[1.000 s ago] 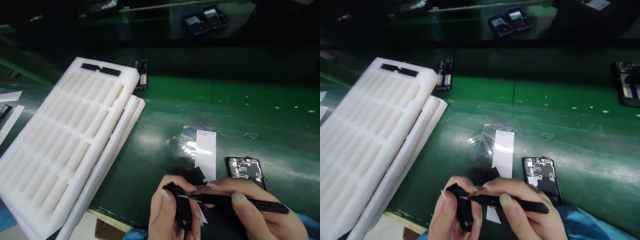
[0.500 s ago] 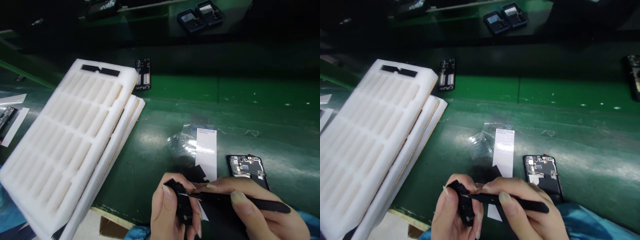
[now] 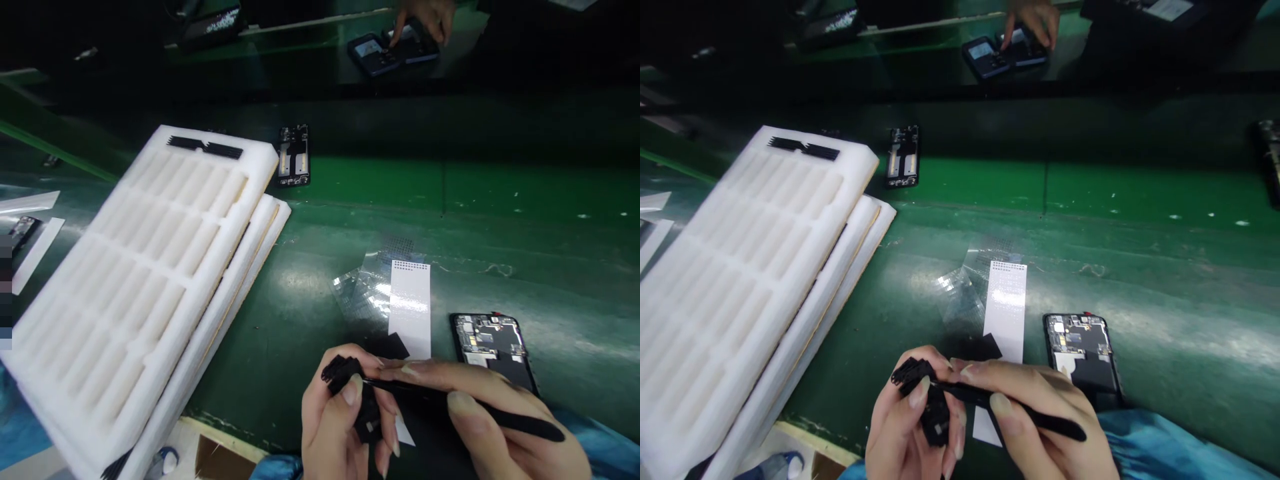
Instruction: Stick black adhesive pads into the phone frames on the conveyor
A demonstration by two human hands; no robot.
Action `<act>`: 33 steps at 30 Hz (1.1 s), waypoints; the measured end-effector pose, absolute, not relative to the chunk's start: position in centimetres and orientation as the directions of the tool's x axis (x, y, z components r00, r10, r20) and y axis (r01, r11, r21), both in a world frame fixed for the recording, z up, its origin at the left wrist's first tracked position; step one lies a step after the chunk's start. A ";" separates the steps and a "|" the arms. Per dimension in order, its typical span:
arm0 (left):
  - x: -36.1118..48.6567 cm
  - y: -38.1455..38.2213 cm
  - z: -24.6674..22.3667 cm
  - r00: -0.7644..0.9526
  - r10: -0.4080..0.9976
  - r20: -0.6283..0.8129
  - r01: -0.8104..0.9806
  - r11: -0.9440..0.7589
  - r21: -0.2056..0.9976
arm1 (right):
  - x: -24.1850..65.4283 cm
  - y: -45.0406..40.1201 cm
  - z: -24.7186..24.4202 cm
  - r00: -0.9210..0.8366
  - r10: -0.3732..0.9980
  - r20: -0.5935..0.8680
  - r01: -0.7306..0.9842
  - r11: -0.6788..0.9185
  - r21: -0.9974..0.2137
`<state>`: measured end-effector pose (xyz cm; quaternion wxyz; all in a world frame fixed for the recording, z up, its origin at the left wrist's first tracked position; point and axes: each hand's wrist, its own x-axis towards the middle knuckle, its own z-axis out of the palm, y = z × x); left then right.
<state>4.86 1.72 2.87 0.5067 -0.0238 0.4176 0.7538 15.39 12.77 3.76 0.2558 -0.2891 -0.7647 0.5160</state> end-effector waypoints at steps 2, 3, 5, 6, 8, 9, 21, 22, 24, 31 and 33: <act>4.9 2.1 3.2 -0.560 0.665 -0.495 -0.754 -0.162 0.636 | 15.5 13.6 3.4 -0.692 0.693 0.203 0.103 0.373 -0.922; 4.7 2.4 3.5 -0.610 0.606 -0.510 -0.724 -0.165 0.669 | 15.5 14.7 3.3 -0.673 0.693 0.259 0.071 0.410 -0.909; 3.9 2.7 4.2 -0.716 0.486 -0.501 -0.626 -0.129 0.770 | 15.3 17.9 3.0 -0.625 0.712 0.322 0.052 0.449 -0.892; 3.3 2.9 4.5 -0.762 0.449 -0.468 -0.553 -0.074 0.830 | 15.2 20.0 2.7 -0.597 0.744 0.302 0.077 0.427 -0.901; 1.8 3.3 4.8 -0.806 0.477 -0.350 -0.328 0.132 0.935 | 14.5 24.2 1.9 -0.567 0.802 0.189 0.118 0.306 -0.945; 1.1 3.6 4.8 -0.785 0.558 -0.269 -0.147 0.254 0.956 | 14.2 25.9 1.4 -0.594 0.797 0.108 0.105 0.210 -0.972; -0.5 11.7 2.2 0.019 0.997 -0.075 0.991 -0.028 -0.128 | 13.2 29.4 -1.5 -0.802 0.597 -0.021 0.059 0.045 -0.997; -0.6 11.8 2.2 0.032 0.996 -0.080 0.990 -0.042 -0.132 | 13.2 29.5 -1.5 -0.811 0.585 -0.007 0.059 0.069 -0.996; -0.9 11.8 2.3 0.054 0.995 -0.082 0.990 -0.064 -0.126 | 13.3 29.7 -1.5 -0.827 0.561 0.027 0.054 0.128 -0.990; -1.3 11.4 2.1 0.057 0.992 -0.114 0.996 -0.064 -0.055 | 14.3 29.6 -1.7 -0.855 0.452 0.253 -0.012 0.471 -0.882; -1.2 11.0 2.1 0.036 0.994 -0.104 0.998 -0.042 -0.054 | 14.3 29.3 -1.3 -0.839 0.475 0.265 -0.009 0.474 -0.880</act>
